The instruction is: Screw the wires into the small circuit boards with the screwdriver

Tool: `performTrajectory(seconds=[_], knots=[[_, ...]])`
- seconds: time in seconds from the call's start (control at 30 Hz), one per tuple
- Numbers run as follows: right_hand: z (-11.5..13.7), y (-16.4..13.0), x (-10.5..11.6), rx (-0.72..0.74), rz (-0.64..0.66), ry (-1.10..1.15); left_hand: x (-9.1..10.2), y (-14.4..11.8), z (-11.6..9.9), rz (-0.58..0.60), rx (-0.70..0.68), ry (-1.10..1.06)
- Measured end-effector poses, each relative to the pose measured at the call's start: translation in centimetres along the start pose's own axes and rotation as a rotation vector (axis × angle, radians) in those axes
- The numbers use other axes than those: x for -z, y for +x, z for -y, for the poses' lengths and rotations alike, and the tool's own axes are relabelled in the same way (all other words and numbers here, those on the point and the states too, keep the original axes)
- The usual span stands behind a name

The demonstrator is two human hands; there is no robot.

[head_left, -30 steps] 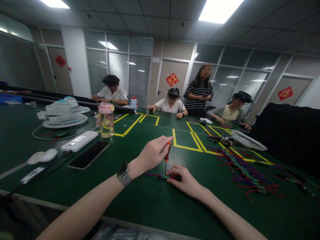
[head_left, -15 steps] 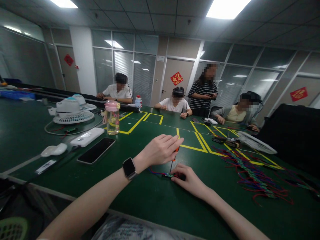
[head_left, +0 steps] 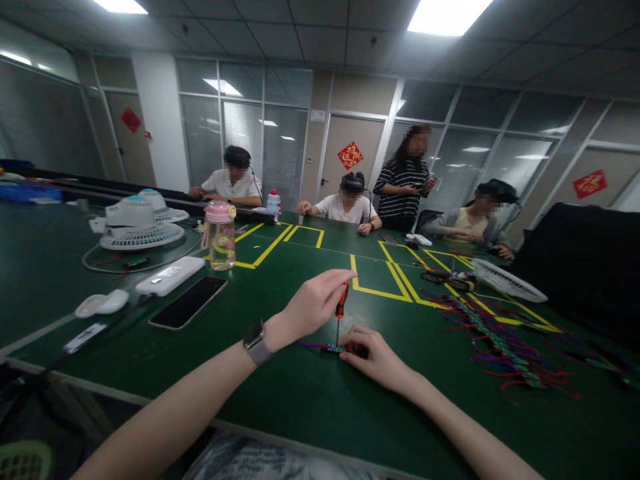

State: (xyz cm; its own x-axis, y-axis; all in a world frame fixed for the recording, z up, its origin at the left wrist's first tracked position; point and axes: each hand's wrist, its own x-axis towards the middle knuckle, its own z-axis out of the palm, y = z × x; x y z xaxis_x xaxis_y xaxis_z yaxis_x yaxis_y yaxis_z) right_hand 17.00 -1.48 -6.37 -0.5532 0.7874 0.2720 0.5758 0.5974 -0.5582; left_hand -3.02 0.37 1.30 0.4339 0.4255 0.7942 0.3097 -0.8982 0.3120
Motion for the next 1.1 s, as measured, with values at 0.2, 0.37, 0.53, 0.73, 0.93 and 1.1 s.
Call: performTrajectory(seconds=[0.2,0.37,0.53,0.73,0.93,1.1], knots=[[0.1,0.0,0.1,-0.003,0.009,0.017,-1.0,0.3,0.2,-0.1,0.493,-0.774],[0.1,0.0,0.1,-0.007,0.011,0.021,-0.6,0.2,0.6,-0.015,0.398,-0.554],[0.0,0.0,0.1,0.009,0.003,0.001,0.6,0.1,0.6,0.147,-0.098,0.326],[-0.1,0.0,0.0,0.018,-0.003,-0.01,1.3,0.6,0.4,0.183,-0.373,0.678],[0.0,0.0,0.0,0.024,-0.001,0.008,1.2,0.6,0.1,0.125,-0.404,0.702],[0.1,0.0,0.0,0.015,-0.005,0.009,1.3,0.7,-0.1,0.108,-0.446,0.674]])
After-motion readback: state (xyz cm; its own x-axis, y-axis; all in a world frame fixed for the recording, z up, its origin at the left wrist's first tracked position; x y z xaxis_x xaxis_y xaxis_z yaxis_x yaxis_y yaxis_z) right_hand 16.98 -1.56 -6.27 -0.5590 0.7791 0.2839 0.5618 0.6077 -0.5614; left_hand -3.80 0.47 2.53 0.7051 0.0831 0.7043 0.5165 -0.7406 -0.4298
